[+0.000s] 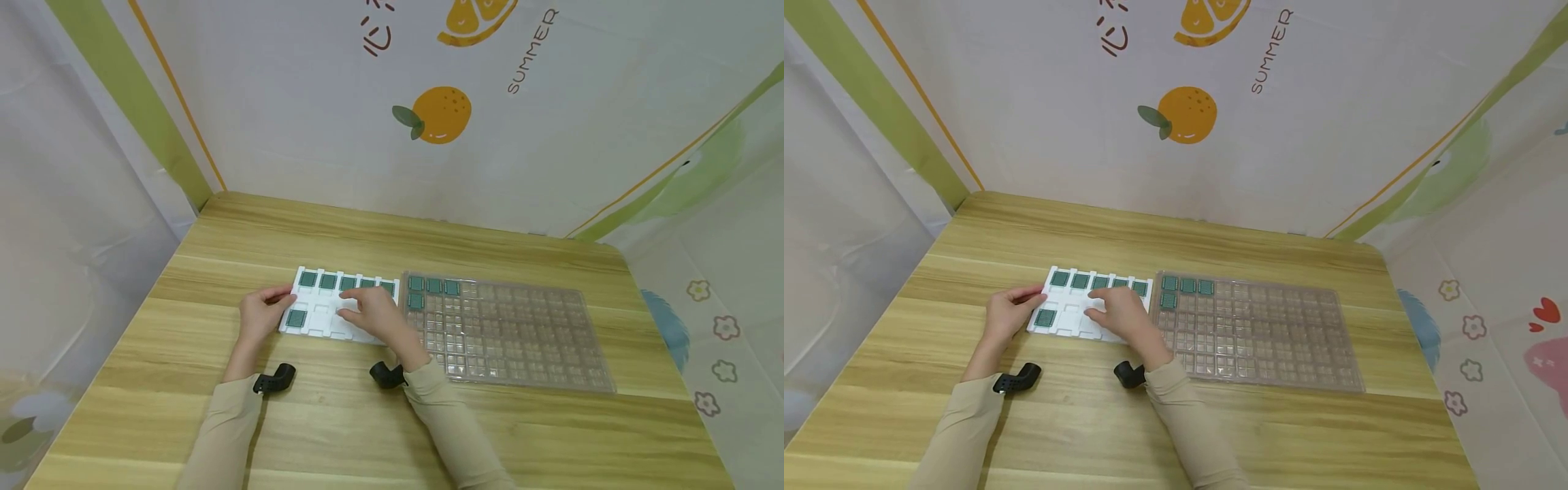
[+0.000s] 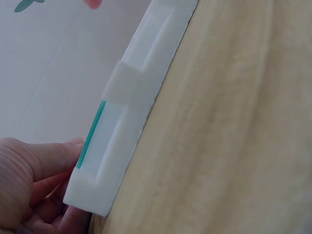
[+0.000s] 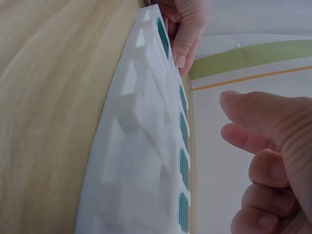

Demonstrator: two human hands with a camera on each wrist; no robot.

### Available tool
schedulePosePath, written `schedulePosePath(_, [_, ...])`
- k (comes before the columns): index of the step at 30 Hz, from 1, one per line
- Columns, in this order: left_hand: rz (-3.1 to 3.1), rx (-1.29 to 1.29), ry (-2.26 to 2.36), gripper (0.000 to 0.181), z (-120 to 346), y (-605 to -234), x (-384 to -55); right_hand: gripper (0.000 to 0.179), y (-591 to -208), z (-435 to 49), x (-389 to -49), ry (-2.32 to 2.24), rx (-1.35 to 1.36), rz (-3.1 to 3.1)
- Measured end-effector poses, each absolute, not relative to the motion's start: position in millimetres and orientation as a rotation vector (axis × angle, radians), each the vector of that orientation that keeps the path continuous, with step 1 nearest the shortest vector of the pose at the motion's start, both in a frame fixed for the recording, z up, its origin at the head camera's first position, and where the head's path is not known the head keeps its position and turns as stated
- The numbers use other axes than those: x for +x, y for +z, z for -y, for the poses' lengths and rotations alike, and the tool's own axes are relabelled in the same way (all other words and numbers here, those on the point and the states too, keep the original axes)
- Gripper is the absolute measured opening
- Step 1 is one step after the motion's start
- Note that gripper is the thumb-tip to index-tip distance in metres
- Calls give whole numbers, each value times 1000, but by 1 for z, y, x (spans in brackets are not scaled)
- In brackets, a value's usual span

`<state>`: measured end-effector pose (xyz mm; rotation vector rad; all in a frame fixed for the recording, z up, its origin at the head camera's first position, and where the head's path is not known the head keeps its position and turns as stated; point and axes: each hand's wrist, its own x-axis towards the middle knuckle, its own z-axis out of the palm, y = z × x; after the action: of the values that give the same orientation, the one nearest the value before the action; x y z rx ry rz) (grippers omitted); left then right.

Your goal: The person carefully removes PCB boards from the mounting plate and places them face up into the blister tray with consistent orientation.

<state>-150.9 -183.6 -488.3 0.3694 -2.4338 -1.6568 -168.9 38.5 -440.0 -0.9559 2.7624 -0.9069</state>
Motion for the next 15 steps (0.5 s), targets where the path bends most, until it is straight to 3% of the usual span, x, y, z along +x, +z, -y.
schedulePosePath(15, [2430,347,-1652,21,184,-489,-152,29,-448,-18,-165,-902,-1013,-2754])
